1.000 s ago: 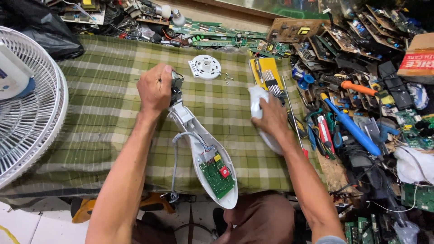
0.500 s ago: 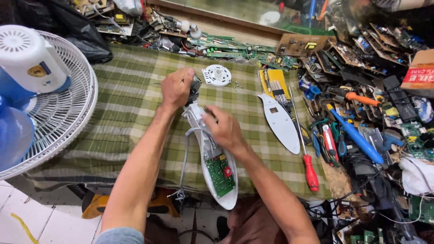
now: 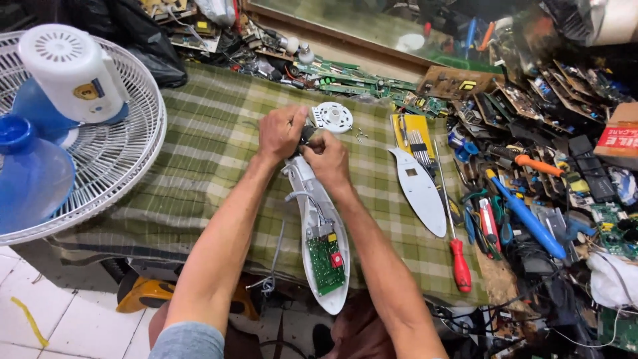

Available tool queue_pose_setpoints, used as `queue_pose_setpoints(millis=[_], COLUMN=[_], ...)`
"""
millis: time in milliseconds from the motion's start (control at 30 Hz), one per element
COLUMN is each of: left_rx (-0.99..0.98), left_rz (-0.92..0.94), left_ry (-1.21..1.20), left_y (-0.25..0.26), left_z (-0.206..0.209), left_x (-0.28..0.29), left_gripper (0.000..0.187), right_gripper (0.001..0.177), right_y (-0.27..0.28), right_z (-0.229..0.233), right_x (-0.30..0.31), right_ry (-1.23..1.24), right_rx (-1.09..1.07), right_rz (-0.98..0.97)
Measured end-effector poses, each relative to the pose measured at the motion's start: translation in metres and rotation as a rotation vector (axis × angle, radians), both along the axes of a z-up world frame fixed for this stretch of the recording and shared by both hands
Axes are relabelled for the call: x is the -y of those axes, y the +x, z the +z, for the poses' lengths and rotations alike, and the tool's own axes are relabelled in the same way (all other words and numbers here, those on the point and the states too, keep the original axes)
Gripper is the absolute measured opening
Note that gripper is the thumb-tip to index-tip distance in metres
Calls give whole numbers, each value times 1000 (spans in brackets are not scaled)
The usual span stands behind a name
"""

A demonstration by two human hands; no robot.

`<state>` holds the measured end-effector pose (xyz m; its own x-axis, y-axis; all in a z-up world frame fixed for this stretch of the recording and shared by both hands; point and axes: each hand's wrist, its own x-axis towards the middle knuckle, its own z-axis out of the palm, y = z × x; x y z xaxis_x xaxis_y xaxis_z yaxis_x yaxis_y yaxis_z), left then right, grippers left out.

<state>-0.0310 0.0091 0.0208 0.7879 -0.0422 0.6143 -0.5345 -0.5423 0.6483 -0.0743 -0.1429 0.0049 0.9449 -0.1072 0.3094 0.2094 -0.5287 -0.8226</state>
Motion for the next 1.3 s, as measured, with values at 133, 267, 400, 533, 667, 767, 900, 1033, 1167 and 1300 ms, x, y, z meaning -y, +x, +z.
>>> queue_pose_setpoints(millis=[133,267,400,533,667,767,900,1033,1167,1300], left_rx=[12,12,-3,-22,29,36,33,0,-220,-444], left_rz=[-18,-11,-26,-61,-120,-124,-86,-81,-181,-237], left_ry=[-14,-11,16,56,80,109,186,212,368,692], left_y=[6,18,-3,3,-10,-12,6,-1,0,5], left_z=[-8,-19,1,-9,-1,2,-16,-2,14,18], left_x=[1,-1,-4,6,19,24,27,31,51,79], left_gripper=[49,51,51,50,50,53,52,56,56,73], right_gripper=[27,24,22,27,52,76,104,64,58,59], right_y=[7,4,13,-15,-68,-101,-153,-156,-155,-134], right_z=[-12,-15,-32,-15,2,-10,-2,-36,-40,-90], right_x=[9,17,27,30,38,43,30,28,31,44], right_ry=[58,218,418,456,283,151,-66,304,388,506], right_rx=[67,107,30,-47,-256,-350,-472,-328,-341,-319], right_rz=[77,253,395,344,284,354,324,403,435,437])
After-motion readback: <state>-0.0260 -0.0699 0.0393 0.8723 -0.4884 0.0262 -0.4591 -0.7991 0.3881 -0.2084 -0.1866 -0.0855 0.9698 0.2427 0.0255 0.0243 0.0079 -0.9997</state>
